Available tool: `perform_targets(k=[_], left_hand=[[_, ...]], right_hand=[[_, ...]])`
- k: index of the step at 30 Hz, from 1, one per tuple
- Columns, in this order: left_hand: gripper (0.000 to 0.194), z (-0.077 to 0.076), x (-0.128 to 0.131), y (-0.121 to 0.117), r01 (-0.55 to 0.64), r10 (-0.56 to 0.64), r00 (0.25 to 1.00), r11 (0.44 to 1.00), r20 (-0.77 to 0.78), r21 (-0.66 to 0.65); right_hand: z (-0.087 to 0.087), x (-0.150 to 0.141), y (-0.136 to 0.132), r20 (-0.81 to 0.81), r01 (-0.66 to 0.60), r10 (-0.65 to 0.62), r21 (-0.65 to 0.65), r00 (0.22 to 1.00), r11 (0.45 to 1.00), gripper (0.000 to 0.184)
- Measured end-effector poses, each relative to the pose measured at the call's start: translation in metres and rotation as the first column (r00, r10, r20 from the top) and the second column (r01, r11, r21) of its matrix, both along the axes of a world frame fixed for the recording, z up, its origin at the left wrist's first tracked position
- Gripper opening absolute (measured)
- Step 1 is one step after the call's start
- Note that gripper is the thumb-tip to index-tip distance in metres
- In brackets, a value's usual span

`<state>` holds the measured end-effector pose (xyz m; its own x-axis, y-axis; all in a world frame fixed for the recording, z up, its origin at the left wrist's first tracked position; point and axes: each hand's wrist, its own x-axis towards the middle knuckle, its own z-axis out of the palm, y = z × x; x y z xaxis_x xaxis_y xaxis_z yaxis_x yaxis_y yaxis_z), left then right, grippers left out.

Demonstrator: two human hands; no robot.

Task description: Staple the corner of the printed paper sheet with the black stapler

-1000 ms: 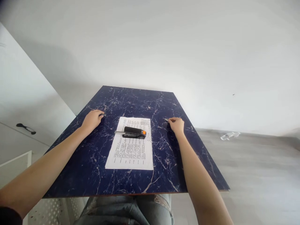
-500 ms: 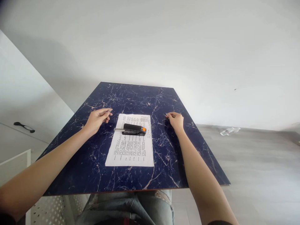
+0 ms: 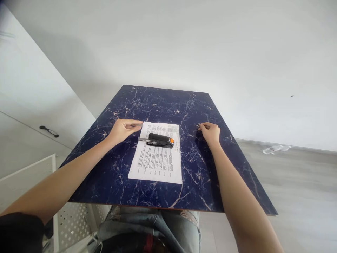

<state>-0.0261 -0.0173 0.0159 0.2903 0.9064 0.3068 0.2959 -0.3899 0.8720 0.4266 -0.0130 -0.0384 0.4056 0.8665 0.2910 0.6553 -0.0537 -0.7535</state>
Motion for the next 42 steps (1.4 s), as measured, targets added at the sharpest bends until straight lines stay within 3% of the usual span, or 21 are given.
perform_targets(k=[4,8,27,37,42], left_hand=[[0.016,0.004,0.001,-0.007,0.219,-0.198,0.953,0.974,-0.228,0.067],[0.014,0.002,0.005,-0.009,0.318,-0.278,0.912,0.944,-0.301,0.092],[0.014,0.000,0.006,-0.007,0.314,-0.277,0.895,0.948,-0.349,0.053],[0.013,0.000,0.007,-0.009,0.241,-0.230,0.945,0.970,-0.233,0.017],[0.010,-0.002,0.007,-0.008,0.263,-0.254,0.939,0.965,-0.231,0.009]], right_hand=[[0.001,-0.002,-0.001,0.005,-0.017,0.017,-0.002,1.000,1.000,0.031],[0.003,-0.004,-0.002,0.017,-0.018,0.018,-0.015,1.000,1.000,0.032],[0.008,-0.010,-0.006,0.023,-0.033,0.033,-0.022,0.999,0.999,0.028],[0.010,-0.011,-0.006,0.018,-0.027,0.028,-0.030,0.999,0.999,0.026],[0.011,-0.011,-0.006,0.011,-0.027,0.028,-0.038,1.000,0.999,0.029]])
